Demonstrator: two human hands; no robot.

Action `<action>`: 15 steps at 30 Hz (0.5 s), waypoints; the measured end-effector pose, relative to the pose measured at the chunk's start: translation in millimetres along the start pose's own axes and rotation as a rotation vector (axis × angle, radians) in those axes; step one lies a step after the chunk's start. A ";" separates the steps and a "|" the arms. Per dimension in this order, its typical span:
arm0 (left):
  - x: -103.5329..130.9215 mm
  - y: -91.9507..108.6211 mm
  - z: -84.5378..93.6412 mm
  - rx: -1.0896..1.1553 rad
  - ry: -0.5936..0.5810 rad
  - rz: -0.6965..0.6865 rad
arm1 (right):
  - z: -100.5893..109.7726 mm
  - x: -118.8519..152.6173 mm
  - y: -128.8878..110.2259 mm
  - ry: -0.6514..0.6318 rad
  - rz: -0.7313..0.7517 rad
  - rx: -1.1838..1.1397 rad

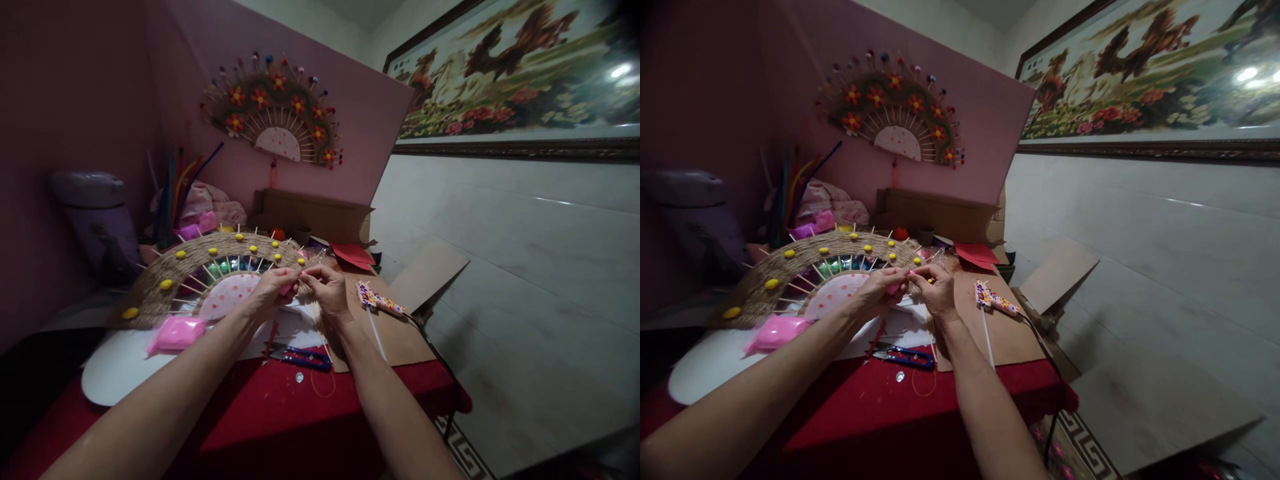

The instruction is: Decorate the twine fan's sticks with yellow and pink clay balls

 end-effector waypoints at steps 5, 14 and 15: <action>0.5 0.0 -1.9 -0.024 -0.012 0.029 | 1.6 -1.3 -4.7 -0.020 0.090 0.036; 0.5 0.6 -1.1 -0.009 -0.012 0.015 | 1.9 -1.1 -1.2 -0.016 0.090 0.015; 0.5 1.0 -1.1 -0.008 -0.007 0.011 | 2.0 -1.0 -1.9 -0.016 0.093 0.006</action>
Point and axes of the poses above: each hand's wrist, its own x-axis away from the middle knuckle, its own z-axis out of the back of the hand, y = z × x, the point moved 4 cm from there along -x, towards the middle knuckle, and after that the axes turned 6 degrees about x, right-handed, at the moved point
